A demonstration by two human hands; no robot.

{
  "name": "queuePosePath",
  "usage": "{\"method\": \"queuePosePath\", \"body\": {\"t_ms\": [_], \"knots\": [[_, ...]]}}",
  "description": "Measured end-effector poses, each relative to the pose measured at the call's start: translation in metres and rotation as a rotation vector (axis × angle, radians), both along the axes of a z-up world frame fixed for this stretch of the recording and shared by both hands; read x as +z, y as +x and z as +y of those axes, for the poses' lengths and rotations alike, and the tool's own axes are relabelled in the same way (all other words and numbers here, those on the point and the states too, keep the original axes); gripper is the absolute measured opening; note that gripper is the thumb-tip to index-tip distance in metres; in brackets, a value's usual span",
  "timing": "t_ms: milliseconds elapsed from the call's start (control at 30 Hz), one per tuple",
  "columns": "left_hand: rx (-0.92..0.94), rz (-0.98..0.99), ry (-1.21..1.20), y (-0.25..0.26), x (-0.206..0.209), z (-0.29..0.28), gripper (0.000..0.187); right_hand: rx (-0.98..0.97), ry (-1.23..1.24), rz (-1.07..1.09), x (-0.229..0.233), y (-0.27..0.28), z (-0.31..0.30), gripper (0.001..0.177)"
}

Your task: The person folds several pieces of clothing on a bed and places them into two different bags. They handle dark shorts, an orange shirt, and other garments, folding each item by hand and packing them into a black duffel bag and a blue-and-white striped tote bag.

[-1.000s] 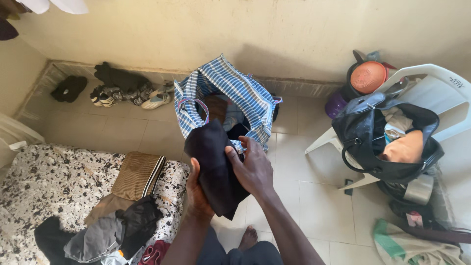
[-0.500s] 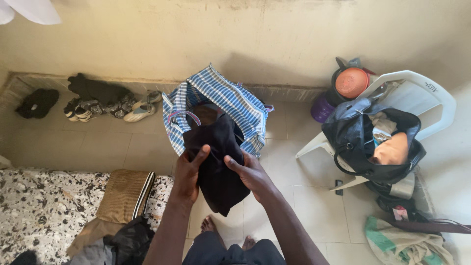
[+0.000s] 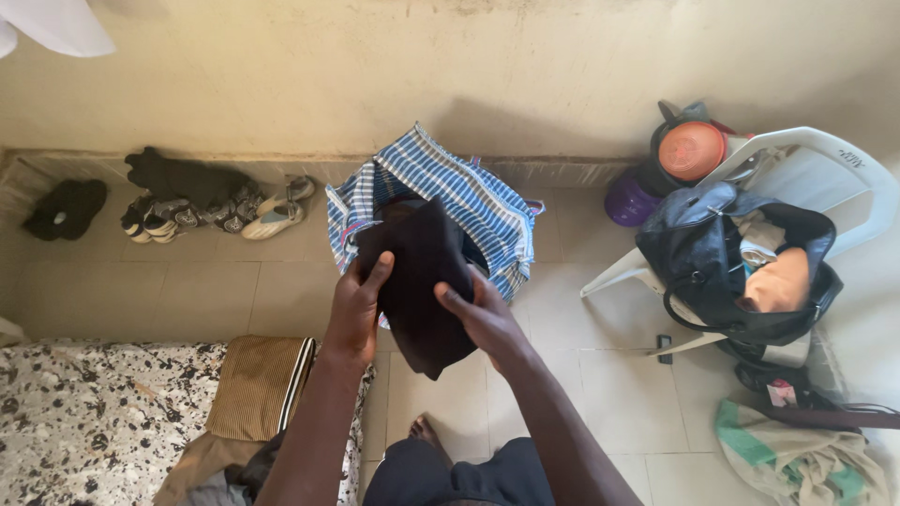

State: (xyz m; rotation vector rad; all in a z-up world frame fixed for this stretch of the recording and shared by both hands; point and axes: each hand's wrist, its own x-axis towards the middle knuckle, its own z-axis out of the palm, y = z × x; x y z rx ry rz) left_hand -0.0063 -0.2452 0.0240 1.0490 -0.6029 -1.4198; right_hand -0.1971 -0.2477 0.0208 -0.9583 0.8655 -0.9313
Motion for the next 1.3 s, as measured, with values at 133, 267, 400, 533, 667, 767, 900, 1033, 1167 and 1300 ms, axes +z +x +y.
{"method": "queuePosePath", "body": {"t_ms": [133, 267, 400, 533, 667, 767, 900, 1033, 1167, 1300], "knots": [[-0.009, -0.046, 0.08, 0.01, -0.012, 0.001, 0.064, -0.108, 0.076, -0.051, -0.014, -0.007, -0.021, 0.056], [-0.04, 0.012, 0.028, 0.012, -0.016, -0.005, 0.065, -0.209, 0.029, -0.018, -0.024, -0.016, -0.052, 0.055], [-0.051, 0.074, -0.022, 0.008, -0.019, -0.021, 0.064, -0.298, 0.048, 0.077, -0.034, -0.027, -0.081, 0.053], [-0.032, 0.096, -0.042, 0.001, -0.024, -0.042, 0.064, -0.334, 0.037, 0.143, -0.048, -0.037, -0.115, 0.053], [0.019, 0.191, -0.042, -0.01, -0.035, -0.069, 0.066, -0.31, 0.123, 0.187, -0.073, -0.047, -0.152, 0.05], [0.06, 0.251, -0.015, -0.02, -0.042, -0.094, 0.067, -0.269, 0.15, 0.203, -0.098, -0.047, -0.186, 0.047], [0.079, 0.264, 0.02, -0.035, -0.056, -0.123, 0.066, -0.171, 0.193, 0.306, -0.143, -0.052, -0.226, 0.043], [0.094, 0.214, 0.063, -0.044, -0.072, -0.148, 0.068, -0.067, 0.12, 0.373, -0.193, -0.051, -0.26, 0.037], [0.114, 0.192, 0.101, -0.051, -0.088, -0.164, 0.071, 0.036, 0.106, 0.663, -0.245, -0.044, -0.281, 0.043], [0.156, 0.17, 0.173, -0.052, -0.107, -0.168, 0.077, 0.162, -0.014, 0.894, -0.298, -0.033, -0.287, 0.049]]}}
